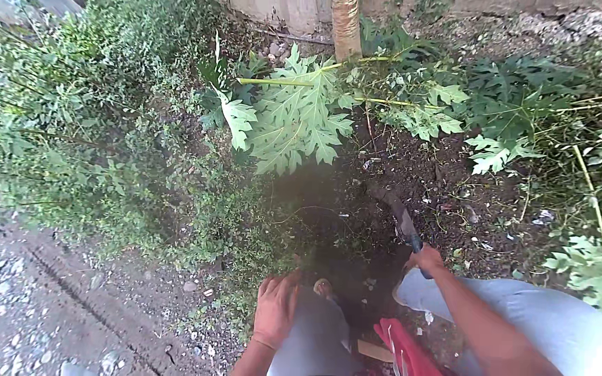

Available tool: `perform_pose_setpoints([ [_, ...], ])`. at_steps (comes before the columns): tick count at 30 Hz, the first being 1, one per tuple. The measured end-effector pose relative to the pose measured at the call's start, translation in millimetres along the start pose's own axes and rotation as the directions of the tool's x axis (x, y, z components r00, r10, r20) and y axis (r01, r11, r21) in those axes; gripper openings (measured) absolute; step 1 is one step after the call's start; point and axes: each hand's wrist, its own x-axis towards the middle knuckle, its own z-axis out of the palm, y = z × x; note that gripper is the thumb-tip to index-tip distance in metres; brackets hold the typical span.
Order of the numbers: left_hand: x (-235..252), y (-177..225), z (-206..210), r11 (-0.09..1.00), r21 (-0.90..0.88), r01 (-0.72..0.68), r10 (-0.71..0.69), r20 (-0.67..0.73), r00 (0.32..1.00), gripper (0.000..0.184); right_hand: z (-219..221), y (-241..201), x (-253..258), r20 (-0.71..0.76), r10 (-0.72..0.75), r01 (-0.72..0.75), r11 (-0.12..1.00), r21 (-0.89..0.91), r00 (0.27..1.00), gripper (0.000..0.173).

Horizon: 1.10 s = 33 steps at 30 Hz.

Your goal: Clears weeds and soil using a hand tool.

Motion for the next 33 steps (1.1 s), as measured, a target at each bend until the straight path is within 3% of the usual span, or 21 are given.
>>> perform_pose_setpoints([
  [3, -1.5, -0.7, -0.3, 1.0, -0.004, 0.007, -0.007, 0.005, 1.0, 0.044, -1.8, -6.0, -1.6, -0.073, 0.058, -0.022, 0.906, 0.422, 0.996, 0.058],
  [5, -0.5, 0.6, -1.3, 1.0, 0.002, 0.003, -0.003, -0.004, 1.0, 0.043, 14.0, -30.7, -6.3, -0.114, 0.129, -0.009, 0.698, 0.716, 0.985, 0.053],
  [6, 0.4, 0.8, -1.4, 1.0, 0.009, 0.0, 0.0, -0.01, 1.0, 0.043, 22.9, -43.9, -9.8, -0.116, 0.15, -0.003, 0.624, 0.782, 0.982, 0.052],
  [7, 1.0, 0.9, -0.8, 1.0, 0.013, -0.003, 0.003, -0.013, 1.0, 0.043, 30.5, -51.6, -12.8, -0.101, 0.157, -0.022, 0.634, 0.773, 0.982, 0.054],
  [8, 1.6, 1.4, 0.0, 1.0, 0.015, -0.004, 0.004, -0.015, 1.0, 0.044, 36.7, -52.3, -13.7, -0.085, 0.137, -0.043, 0.733, 0.679, 0.987, 0.056],
  [10, 2.5, 3.2, 1.1, 1.0, 0.011, -0.007, 0.007, -0.023, 1.0, 0.044, 35.1, -43.3, -15.6, 0.022, 0.059, -0.062, 0.97, 0.234, 0.998, 0.063],
  [11, 2.5, 3.1, 0.8, 1.0, 0.009, -0.006, 0.007, -0.022, 1.0, 0.043, 33.0, -37.6, -14.2, 0.07, 0.03, -0.032, 0.999, 0.027, 0.997, 0.066],
  [13, 0.1, 0.6, 0.2, 1.0, -0.002, 0.0, 0.0, -0.028, 1.0, 0.043, 26.6, -25.5, -7.0, 0.08, -0.017, 0.029, 0.99, -0.141, 0.997, 0.069],
  [15, -3.6, -4.3, -0.1, 1.0, -0.012, 0.005, -0.005, -0.036, 0.999, 0.044, 19.3, -15.2, 1.2, 0.048, -0.036, 0.04, 0.997, -0.066, 0.998, 0.066],
  [17, -5.1, -6.4, -0.3, 1.0, -0.013, 0.006, -0.007, -0.041, 0.999, 0.044, 16.9, -13.1, 4.6, -0.019, 0.002, 0.001, 0.987, 0.159, 1.0, 0.063],
  [20, -4.6, -6.6, -1.7, 1.0, -0.014, 0.005, -0.006, -0.054, 0.999, 0.042, 28.7, -42.8, -8.5, -0.109, 0.107, -0.018, 0.792, 0.61, 0.988, 0.058],
  [21, -3.9, -6.5, -1.7, 1.0, -0.009, -0.001, 0.0, -0.063, 0.998, 0.041, 34.3, -53.2, -13.3, -0.11, 0.135, -0.026, 0.738, 0.674, 0.985, 0.058],
  [22, -3.5, -6.9, -0.7, 1.0, -0.002, -0.009, 0.009, -0.073, 0.997, 0.041, 40.3, -57.0, -15.3, -0.106, 0.136, -0.033, 0.751, 0.66, 0.985, 0.059],
  [23, -3.5, -6.7, 0.5, 1.0, 0.003, -0.017, 0.017, -0.082, 0.996, 0.04, 43.7, -53.8, -16.0, -0.092, 0.114, -0.045, 0.833, 0.552, 0.989, 0.06],
  [25, -3.6, -5.8, 1.5, 0.999, 0.011, -0.036, 0.037, -0.106, 0.994, 0.038, 40.6, -33.4, -14.2, -0.003, 0.028, -0.028, 0.994, 0.102, 1.0, 0.066],
  [27, -5.5, -8.1, 0.9, 0.999, 0.008, -0.054, 0.054, -0.123, 0.991, 0.038, 36.8, -9.8, -4.1, 0.05, -0.054, 0.064, 0.97, -0.234, 0.997, 0.073],
  [30, -10.6, -12.4, 3.4, 0.998, 0.002, -0.071, 0.07, -0.15, 0.986, 0.04, 20.9, 8.9, 5.9, 0.04, -0.084, 0.091, 0.973, -0.21, 0.996, 0.069],
  [33, -11.8, -12.8, 3.4, 0.997, 0.004, -0.081, 0.08, -0.155, 0.985, 0.043, 14.7, 0.9, 1.1, -0.032, 0.0, 0.004, 0.994, 0.11, 0.999, 0.063],
])
